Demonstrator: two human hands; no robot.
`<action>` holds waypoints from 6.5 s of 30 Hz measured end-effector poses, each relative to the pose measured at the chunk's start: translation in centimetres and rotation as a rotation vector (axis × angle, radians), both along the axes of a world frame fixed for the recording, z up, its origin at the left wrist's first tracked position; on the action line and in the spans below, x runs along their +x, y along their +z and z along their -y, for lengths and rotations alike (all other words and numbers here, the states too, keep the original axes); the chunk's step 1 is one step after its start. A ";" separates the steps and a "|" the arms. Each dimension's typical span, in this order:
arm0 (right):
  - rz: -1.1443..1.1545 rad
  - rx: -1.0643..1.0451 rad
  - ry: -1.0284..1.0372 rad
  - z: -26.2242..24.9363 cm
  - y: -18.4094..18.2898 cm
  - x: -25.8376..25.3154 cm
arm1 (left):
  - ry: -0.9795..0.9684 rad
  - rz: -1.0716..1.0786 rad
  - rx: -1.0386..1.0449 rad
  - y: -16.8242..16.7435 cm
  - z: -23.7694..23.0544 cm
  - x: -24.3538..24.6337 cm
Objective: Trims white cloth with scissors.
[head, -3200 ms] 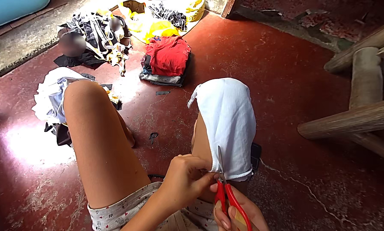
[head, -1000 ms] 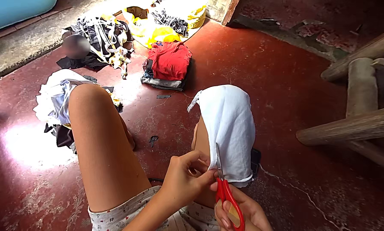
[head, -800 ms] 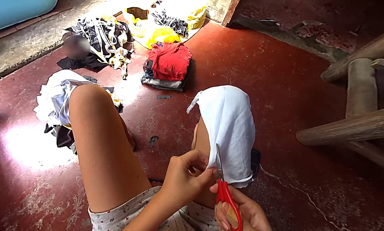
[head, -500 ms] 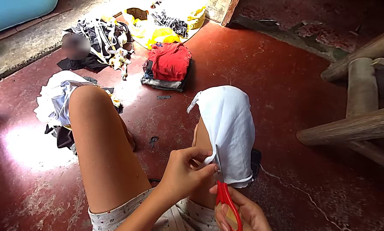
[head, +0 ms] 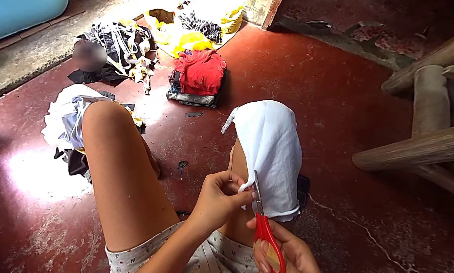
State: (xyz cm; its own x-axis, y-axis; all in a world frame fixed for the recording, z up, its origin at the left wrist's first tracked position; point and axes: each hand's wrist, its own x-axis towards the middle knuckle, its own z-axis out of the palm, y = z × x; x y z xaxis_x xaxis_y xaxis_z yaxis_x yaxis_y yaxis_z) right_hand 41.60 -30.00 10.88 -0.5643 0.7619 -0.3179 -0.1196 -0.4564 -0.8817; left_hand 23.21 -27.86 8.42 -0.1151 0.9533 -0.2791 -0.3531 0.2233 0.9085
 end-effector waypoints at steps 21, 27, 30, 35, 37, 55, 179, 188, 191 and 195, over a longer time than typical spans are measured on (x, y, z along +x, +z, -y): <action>-0.146 0.039 0.034 0.0 -1.8 0.3 | 0.061 -0.308 0.268 -1.4 0.9 1.0; -0.158 0.040 0.018 -0.3 -1.9 0.1 | 0.040 -0.311 0.322 -1.6 1.0 1.2; -0.140 0.023 0.023 -0.5 -1.4 0.0 | 0.044 -0.315 0.345 -1.5 1.1 1.3; -0.125 -0.006 -0.009 -0.8 -0.9 -0.2 | 0.027 -0.348 0.364 -1.6 1.0 1.0; -0.133 -0.022 -0.038 -0.7 -0.9 -0.4 | 0.016 -0.378 0.392 -1.7 0.9 0.9; -0.042 -0.012 -0.122 -0.2 -0.1 -0.5 | 0.107 -0.587 0.455 -2.5 1.7 1.3; -0.174 -0.042 -0.022 -0.1 -0.8 -0.5 | 0.048 0.054 0.104 -0.6 0.8 1.4; -0.186 -0.059 -0.023 0.0 -0.8 -0.7 | -0.020 0.252 -0.087 0.1 -0.1 0.2; -0.171 -0.048 -0.003 0.1 -1.0 -0.7 | -0.024 0.264 -0.113 0.2 -0.4 -0.2; -0.120 0.000 0.019 0.3 -0.9 -0.8 | 0.030 0.205 -0.094 0.2 -0.5 -0.1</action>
